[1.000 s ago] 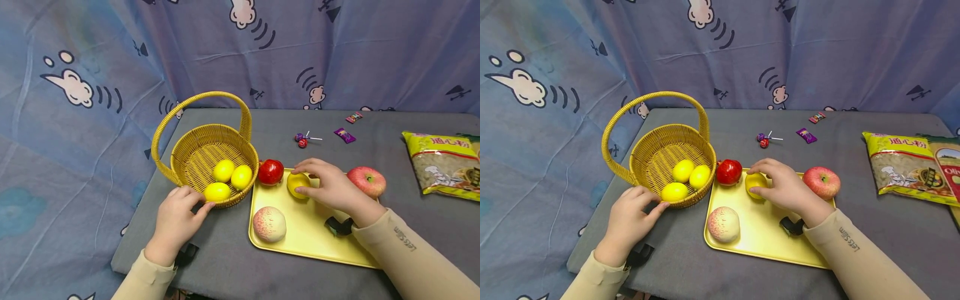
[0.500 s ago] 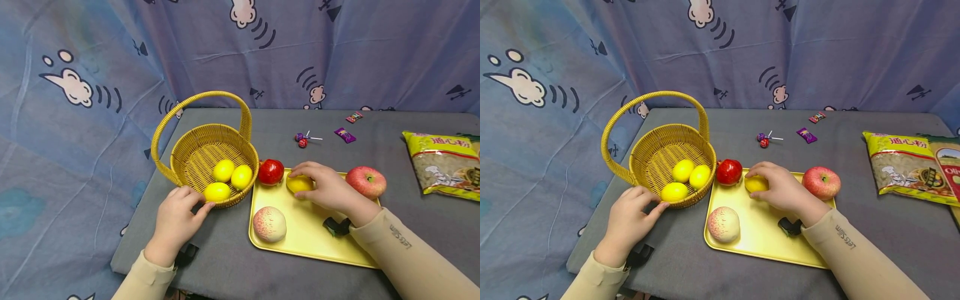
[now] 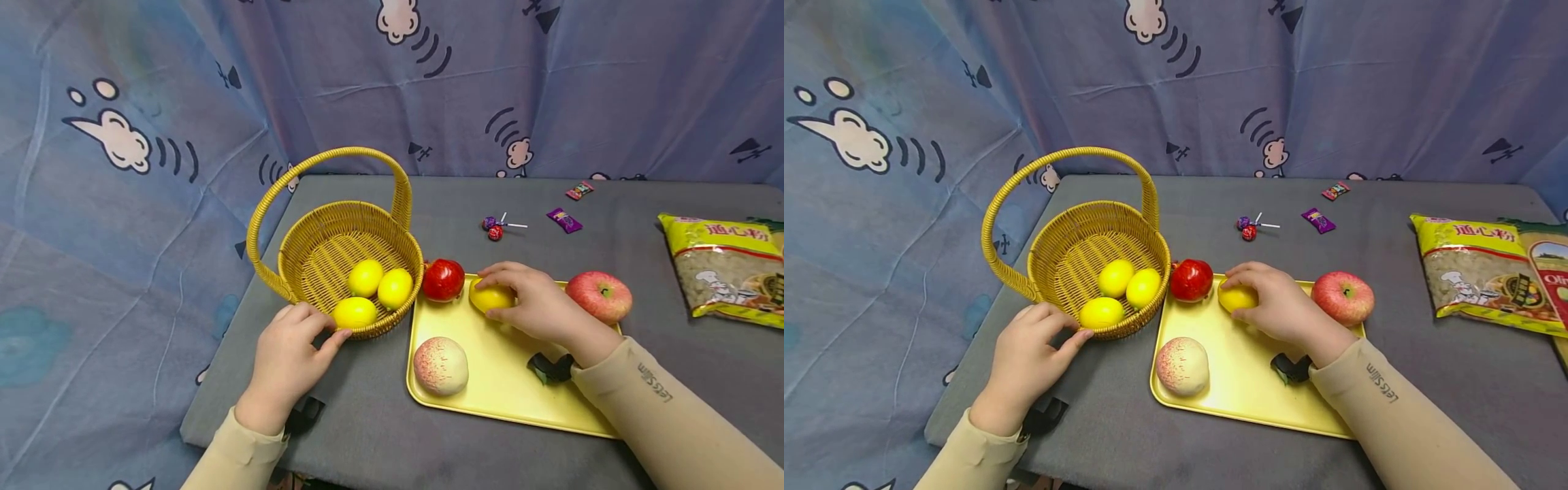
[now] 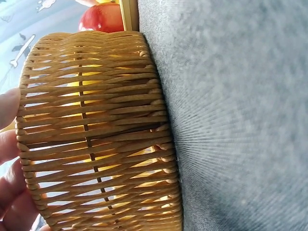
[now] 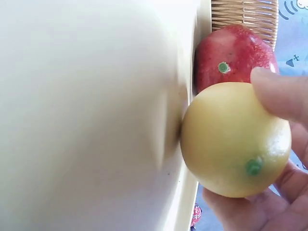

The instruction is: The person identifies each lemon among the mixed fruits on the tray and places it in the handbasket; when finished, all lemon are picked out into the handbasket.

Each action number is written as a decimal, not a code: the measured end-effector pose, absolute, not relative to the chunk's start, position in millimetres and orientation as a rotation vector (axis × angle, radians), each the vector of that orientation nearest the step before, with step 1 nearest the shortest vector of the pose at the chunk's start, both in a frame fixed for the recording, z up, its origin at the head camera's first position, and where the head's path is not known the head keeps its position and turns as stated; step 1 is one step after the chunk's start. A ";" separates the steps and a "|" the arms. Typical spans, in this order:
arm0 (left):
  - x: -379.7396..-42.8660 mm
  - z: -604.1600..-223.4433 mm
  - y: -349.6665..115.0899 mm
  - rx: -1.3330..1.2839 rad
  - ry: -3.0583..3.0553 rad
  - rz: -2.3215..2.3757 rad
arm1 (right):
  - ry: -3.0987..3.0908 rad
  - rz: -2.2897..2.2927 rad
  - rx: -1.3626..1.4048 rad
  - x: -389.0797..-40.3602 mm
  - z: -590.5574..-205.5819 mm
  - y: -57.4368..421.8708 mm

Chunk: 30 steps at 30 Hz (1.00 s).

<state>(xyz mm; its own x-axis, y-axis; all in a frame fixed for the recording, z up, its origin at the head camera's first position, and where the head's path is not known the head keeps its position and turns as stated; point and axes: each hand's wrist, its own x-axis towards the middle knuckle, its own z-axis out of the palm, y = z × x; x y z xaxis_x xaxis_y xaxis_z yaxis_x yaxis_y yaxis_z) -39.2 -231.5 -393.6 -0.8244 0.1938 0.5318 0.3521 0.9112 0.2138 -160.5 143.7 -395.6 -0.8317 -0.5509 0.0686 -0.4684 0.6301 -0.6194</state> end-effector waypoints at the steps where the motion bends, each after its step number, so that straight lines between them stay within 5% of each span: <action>1: -39.3 -393.6 -231.5 -0.392 -2.557 -0.416 | 2.721 -0.979 -0.852 -160.3 -395.4 143.7; 30: -38.9 -390.6 -231.3 -0.399 -2.579 -0.408 | 2.731 -1.085 -0.982 -152.8 -362.1 134.7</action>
<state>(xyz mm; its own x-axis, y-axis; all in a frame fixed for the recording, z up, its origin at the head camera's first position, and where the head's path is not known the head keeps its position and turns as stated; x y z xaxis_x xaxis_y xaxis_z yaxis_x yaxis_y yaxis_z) -38.9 -231.3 -390.6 -0.8345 0.2029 0.5123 0.3510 0.9125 0.2104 -152.8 134.7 -362.1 -0.7983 -0.5736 0.1835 -0.5432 0.5543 -0.6306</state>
